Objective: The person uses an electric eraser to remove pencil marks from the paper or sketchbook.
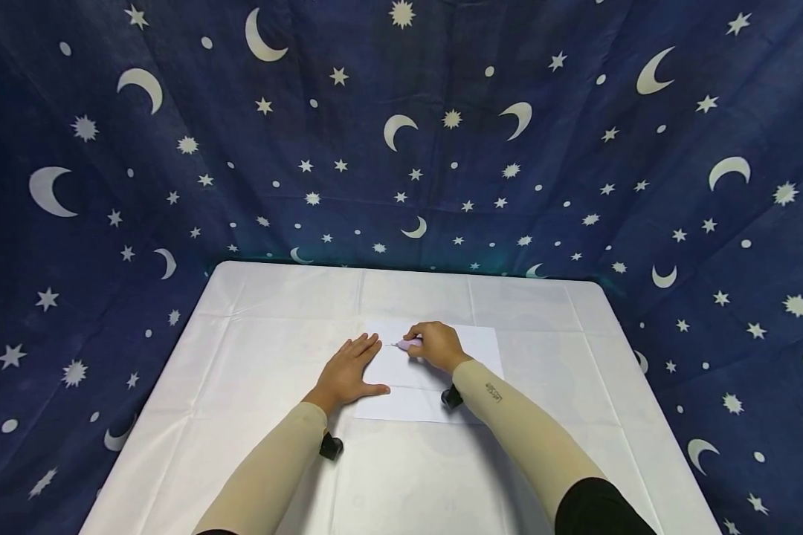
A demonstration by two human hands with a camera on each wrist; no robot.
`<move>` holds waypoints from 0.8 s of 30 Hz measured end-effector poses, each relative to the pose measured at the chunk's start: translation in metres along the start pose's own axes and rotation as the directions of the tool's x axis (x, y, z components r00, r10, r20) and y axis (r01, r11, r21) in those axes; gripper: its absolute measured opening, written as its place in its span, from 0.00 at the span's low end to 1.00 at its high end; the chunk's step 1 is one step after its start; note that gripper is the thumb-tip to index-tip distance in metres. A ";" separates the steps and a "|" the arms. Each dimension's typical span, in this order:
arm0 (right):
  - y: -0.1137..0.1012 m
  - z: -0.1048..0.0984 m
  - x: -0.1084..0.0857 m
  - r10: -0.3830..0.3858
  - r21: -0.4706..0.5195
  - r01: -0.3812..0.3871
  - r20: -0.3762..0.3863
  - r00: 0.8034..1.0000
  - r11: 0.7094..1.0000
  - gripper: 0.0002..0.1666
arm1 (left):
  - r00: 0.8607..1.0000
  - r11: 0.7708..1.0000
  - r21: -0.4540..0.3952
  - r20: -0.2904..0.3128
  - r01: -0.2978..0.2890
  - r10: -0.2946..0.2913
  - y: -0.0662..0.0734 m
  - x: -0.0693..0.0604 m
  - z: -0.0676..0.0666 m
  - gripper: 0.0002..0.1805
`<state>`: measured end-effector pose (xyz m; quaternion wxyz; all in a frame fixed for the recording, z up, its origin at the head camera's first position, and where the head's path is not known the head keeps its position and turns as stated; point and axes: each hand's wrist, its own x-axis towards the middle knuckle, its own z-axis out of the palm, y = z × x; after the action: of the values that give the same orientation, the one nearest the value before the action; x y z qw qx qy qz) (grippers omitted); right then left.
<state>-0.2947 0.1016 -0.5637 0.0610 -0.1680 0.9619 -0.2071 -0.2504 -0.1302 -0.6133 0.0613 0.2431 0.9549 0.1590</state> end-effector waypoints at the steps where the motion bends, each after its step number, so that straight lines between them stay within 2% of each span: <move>1: 0.000 0.000 0.001 0.001 -0.005 -0.001 0.004 1.000 1.000 0.13 | 1.000 1.000 -0.002 -0.005 -0.003 0.003 0.000 0.000 0.001 0.59; 10: 0.001 0.000 0.000 -0.022 -0.005 0.022 -0.013 1.000 1.000 0.13 | 1.000 1.000 0.002 -0.021 -0.004 0.004 -0.001 0.000 0.002 0.59; 19: 0.009 -0.003 -0.004 0.015 -0.008 -0.016 -0.017 1.000 1.000 0.12 | 1.000 1.000 -0.005 -0.010 0.009 -0.009 0.000 -0.001 -0.001 0.58; 24: 0.009 -0.002 -0.003 0.008 -0.005 -0.008 -0.009 1.000 1.000 0.13 | 1.000 1.000 -0.005 -0.013 0.000 0.000 0.001 0.000 -0.001 0.58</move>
<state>-0.2955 0.1113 -0.5652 0.0571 -0.1634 0.9633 -0.2050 -0.2499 -0.1293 -0.6117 0.0558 0.2419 0.9549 0.1631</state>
